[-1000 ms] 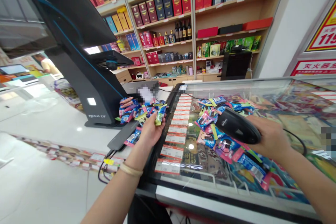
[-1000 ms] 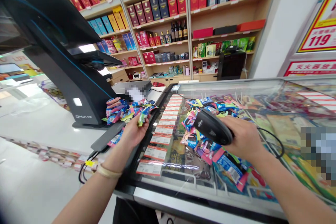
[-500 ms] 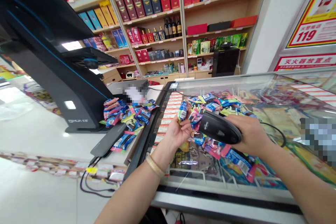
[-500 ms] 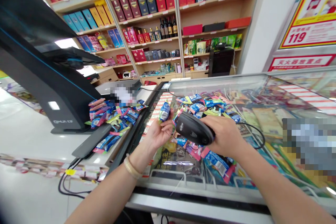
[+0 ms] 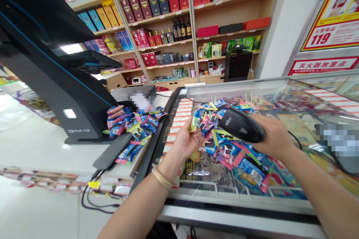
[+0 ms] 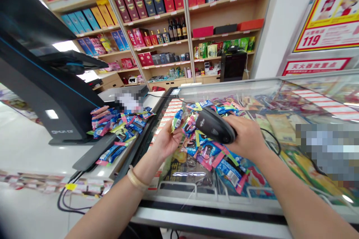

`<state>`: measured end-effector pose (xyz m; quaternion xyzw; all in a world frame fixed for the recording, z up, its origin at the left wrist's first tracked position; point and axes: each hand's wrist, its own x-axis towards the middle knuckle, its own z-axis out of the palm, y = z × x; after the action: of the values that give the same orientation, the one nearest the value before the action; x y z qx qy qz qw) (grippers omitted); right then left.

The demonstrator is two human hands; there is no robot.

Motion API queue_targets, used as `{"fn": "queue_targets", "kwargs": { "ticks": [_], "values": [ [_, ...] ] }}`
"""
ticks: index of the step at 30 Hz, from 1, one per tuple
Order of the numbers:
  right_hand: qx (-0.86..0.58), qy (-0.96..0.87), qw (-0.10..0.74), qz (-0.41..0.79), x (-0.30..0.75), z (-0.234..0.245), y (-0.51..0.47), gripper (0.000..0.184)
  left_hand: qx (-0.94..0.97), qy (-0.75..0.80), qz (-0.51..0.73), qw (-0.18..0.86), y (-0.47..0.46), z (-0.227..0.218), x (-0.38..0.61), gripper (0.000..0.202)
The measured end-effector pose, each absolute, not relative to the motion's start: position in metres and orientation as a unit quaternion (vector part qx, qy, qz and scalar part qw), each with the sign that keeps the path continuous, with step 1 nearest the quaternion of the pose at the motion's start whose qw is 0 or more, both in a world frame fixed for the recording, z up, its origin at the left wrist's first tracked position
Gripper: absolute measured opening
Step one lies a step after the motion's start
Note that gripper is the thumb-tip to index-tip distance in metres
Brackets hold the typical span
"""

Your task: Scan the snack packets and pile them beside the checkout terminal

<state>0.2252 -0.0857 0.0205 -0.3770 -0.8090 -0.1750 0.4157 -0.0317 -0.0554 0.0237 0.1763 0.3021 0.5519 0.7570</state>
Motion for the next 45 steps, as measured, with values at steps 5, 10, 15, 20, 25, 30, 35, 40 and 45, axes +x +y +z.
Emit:
{"fn": "queue_targets", "kwargs": {
  "ticks": [5, 10, 15, 20, 25, 30, 35, 40, 45],
  "values": [
    [-0.479, -0.732, 0.424, -0.235, 0.257, 0.013, -0.071, 0.035, 0.369, 0.366, 0.555, 0.649, -0.036, 0.032, -0.01, 0.016],
    [-0.501, -0.704, 0.431, -0.26, 0.267, 0.006, -0.061, 0.033, 0.463, 0.406, 0.507, 0.604, -0.012, 0.037, 0.024, 0.017],
    [-0.506, -0.711, 0.423, -0.244, 0.266, 0.0, -0.057, 0.032, 0.49, 0.436, 0.493, 0.572, -0.012, 0.037, 0.031, 0.022],
    [-0.495, -0.713, 0.434, -0.243, 0.265, 0.0, -0.057, 0.036, 0.566, 0.455, 0.513, 0.459, -0.036, 0.033, -0.005, 0.039],
    [-0.48, -0.72, 0.436, -0.248, 0.264, 0.003, -0.062, 0.033, 0.695, 0.518, 0.468, 0.172, -0.067, 0.024, -0.095, 0.039],
    [-0.435, -0.745, 0.432, -0.261, 0.254, 0.009, -0.071, 0.033, 0.683, 0.674, 0.269, -0.085, -0.103, 0.017, -0.192, 0.043],
    [-0.392, -0.778, 0.419, -0.256, 0.235, 0.015, -0.08, 0.022, 0.634, 0.734, 0.131, -0.208, -0.131, 0.002, -0.234, 0.044],
    [-0.343, -0.799, 0.409, -0.276, 0.225, 0.018, -0.083, 0.021, 0.625, 0.731, 0.154, -0.226, -0.137, -0.013, -0.242, 0.039],
    [-0.327, -0.803, 0.411, -0.28, 0.224, 0.018, -0.082, 0.02, 0.617, 0.74, 0.172, -0.206, -0.137, -0.015, -0.24, 0.034]
  ]
}}
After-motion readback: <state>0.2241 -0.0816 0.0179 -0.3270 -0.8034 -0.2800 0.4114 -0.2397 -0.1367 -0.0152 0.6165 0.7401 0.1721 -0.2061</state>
